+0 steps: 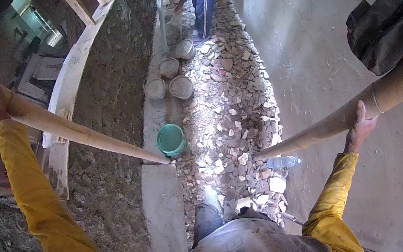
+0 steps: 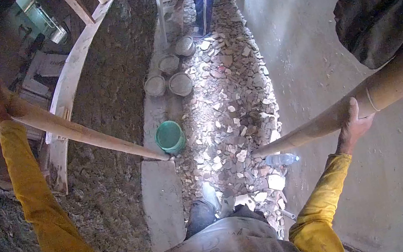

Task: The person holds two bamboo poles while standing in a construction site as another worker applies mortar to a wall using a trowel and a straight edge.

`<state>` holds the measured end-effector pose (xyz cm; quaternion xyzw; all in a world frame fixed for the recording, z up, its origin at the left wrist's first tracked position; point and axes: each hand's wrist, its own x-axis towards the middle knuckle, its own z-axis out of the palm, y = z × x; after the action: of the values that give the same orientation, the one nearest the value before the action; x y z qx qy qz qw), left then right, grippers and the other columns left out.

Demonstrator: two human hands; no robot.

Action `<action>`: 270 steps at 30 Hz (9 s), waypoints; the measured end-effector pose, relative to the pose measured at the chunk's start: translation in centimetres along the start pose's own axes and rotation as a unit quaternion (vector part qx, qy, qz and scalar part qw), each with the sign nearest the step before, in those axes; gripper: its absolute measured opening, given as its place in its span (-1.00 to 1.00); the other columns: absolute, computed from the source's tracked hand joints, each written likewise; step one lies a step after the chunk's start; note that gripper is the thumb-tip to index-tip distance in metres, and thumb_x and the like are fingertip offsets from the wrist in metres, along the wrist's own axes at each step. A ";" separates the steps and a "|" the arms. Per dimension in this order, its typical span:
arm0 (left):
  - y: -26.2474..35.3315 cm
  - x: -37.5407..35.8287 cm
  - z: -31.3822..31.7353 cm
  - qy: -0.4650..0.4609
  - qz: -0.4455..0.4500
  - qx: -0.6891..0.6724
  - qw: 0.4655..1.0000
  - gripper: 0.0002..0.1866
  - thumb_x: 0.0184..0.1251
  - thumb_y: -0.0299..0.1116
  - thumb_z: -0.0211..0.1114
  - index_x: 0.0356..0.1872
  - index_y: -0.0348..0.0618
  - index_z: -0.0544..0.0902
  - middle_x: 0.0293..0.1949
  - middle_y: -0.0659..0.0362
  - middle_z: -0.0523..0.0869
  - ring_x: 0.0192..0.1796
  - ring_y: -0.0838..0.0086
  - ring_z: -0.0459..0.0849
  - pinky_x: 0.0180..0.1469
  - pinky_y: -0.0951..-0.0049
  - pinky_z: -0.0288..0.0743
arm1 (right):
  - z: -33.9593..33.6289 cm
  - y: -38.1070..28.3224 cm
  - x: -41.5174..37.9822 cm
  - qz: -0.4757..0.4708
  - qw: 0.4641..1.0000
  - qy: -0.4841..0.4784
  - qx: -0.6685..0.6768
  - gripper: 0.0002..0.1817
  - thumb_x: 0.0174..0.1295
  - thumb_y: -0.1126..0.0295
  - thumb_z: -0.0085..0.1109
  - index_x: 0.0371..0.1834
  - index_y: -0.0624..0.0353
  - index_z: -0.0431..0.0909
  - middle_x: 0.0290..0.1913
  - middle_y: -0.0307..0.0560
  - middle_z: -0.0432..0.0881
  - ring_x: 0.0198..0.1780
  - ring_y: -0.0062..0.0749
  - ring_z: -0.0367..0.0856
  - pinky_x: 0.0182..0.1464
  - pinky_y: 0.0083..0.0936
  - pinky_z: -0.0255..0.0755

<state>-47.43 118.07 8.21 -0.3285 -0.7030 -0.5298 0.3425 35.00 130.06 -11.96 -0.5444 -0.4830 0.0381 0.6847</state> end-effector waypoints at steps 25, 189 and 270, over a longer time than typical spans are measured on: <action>2.4 -2.3 0.6 0.101 -0.029 0.119 0.987 -0.40 -0.15 0.05 0.37 -0.16 -0.23 0.57 -0.14 0.07 0.63 -0.09 0.28 0.57 0.02 0.41 0.36 | 0.2 0.8 -0.4 -0.020 0.999 0.027 0.011 -0.34 0.05 0.17 0.25 0.10 0.41 0.26 -0.01 0.03 0.44 -0.04 -0.31 0.43 0.02 -0.43 0.32; 4.8 -4.3 0.2 0.085 0.001 -0.080 0.993 -0.40 -0.10 -0.01 0.38 -0.13 -0.27 0.49 -0.18 0.06 0.60 -0.10 0.29 0.56 -0.02 0.39 0.35 | 1.1 -5.2 1.5 -0.023 0.991 0.107 -0.083 -0.34 -0.15 0.22 0.39 -0.01 0.32 0.31 -0.11 0.03 0.47 -0.07 -0.28 0.47 -0.01 -0.39 0.32; 3.8 -3.4 0.2 0.055 0.077 -0.030 0.995 -0.42 -0.17 -0.05 0.45 -0.21 -0.32 0.56 -0.22 0.09 0.63 -0.16 0.36 0.58 -0.07 0.45 0.41 | 1.2 -3.6 1.7 -0.048 0.981 0.117 -0.145 -0.34 -0.10 0.11 0.37 -0.05 0.37 0.36 -0.10 0.04 0.52 -0.08 -0.31 0.51 0.00 -0.43 0.34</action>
<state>-42.47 118.82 7.37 -0.3622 -0.6395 -0.5395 0.4108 33.39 130.40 -8.20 -0.6148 -0.4254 -0.1288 0.6515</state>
